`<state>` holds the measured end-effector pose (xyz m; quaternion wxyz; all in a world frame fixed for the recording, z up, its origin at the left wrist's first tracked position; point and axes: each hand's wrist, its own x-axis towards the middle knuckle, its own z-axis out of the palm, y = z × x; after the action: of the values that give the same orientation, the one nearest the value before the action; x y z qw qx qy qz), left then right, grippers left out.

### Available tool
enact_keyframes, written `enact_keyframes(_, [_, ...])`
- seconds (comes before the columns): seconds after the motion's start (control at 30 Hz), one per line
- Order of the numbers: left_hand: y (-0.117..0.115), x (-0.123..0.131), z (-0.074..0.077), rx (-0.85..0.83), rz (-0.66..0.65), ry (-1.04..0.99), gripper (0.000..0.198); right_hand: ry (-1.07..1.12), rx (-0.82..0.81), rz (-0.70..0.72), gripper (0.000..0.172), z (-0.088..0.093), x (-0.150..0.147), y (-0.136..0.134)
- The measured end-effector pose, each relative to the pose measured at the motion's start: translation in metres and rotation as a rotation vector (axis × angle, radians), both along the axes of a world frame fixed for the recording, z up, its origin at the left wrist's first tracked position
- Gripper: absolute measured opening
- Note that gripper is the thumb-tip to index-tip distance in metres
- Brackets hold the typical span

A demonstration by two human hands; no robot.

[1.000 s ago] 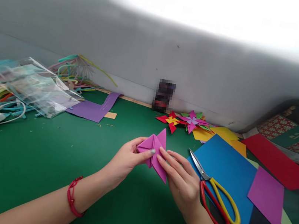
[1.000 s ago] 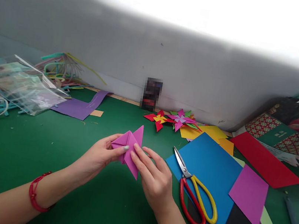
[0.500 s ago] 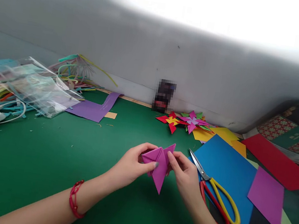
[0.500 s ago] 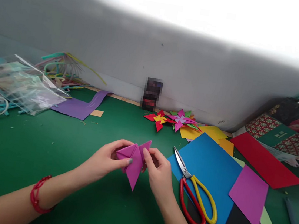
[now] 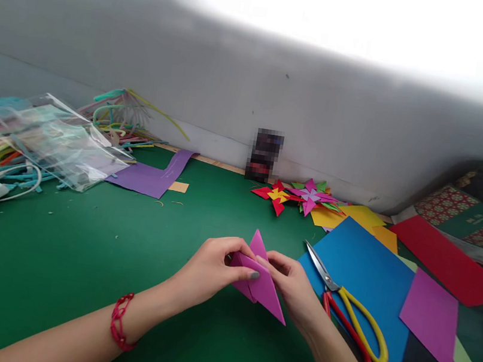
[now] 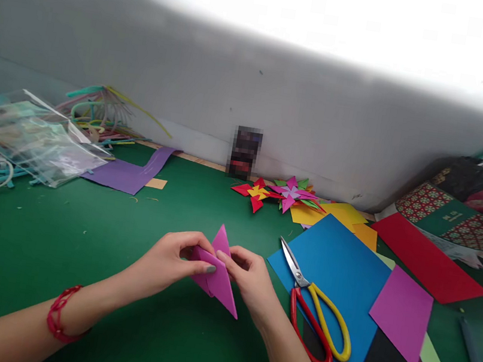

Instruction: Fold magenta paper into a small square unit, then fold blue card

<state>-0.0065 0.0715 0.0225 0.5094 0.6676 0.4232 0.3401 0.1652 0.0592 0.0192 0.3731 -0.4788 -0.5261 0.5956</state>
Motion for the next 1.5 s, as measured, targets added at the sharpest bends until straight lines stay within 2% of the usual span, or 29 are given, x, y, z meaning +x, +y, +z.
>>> enact_keyframes(0.07, [0.002,0.0,0.0,0.013,0.063,-0.01,0.006,0.087,-0.044,-0.003,0.029,-0.003,-0.001,0.0])
enact_keyframes(0.2, [0.002,0.002,0.001,0.061,0.133,-0.02,0.004,0.11,0.013,-0.075,0.029,-0.009,-0.007,-0.002])
enact_keyframes(0.37, [-0.002,0.009,-0.004,-0.058,0.202,-0.192,0.006,0.105,0.099,-0.167,0.024,-0.01,-0.014,-0.005])
enact_keyframes(0.43, [-0.004,0.011,-0.008,-0.058,0.239,-0.22,0.009,0.096,0.133,-0.202,0.024,-0.01,-0.015,-0.007])
enact_keyframes(0.57, [-0.007,0.012,-0.011,-0.012,0.285,-0.205,0.011,0.084,0.176,-0.252,0.024,-0.01,-0.018,-0.01])
enact_keyframes(0.67, [-0.01,0.012,-0.01,0.111,0.293,-0.08,0.009,0.082,0.206,-0.273,0.025,-0.01,-0.021,-0.014])
enact_keyframes(0.73, [-0.011,0.01,-0.006,0.269,0.253,0.086,0.009,0.071,0.223,-0.279,0.024,-0.011,-0.022,-0.015])
enact_keyframes(0.87, [-0.013,0.004,0.003,0.596,0.029,0.377,0.014,0.011,0.256,-0.286,0.026,-0.014,-0.021,-0.014])
enact_keyframes(0.93, [-0.012,0.001,0.007,0.674,-0.067,0.424,0.018,-0.037,0.256,-0.272,0.031,-0.013,-0.019,-0.012])
enact_keyframes(1.07, [-0.012,-0.003,0.009,0.778,-0.258,0.444,0.02,-0.205,0.291,-0.21,0.024,-0.003,-0.013,-0.009])
enact_keyframes(1.13, [-0.012,-0.004,0.005,0.807,-0.262,0.43,0.019,-0.218,0.312,-0.215,0.027,0.001,-0.011,-0.008])
enact_keyframes(1.2, [-0.011,-0.004,0.001,0.752,-0.15,0.362,0.016,-0.161,0.308,-0.245,0.024,0.004,-0.011,-0.008])
enact_keyframes(1.33, [-0.011,-0.001,-0.005,0.49,0.142,0.17,0.013,-0.084,0.337,-0.369,0.023,0.003,-0.015,-0.013])
enact_keyframes(1.5, [-0.012,0.006,-0.005,0.24,0.284,-0.02,0.016,-0.125,0.423,-0.457,0.02,-0.002,-0.02,-0.021])
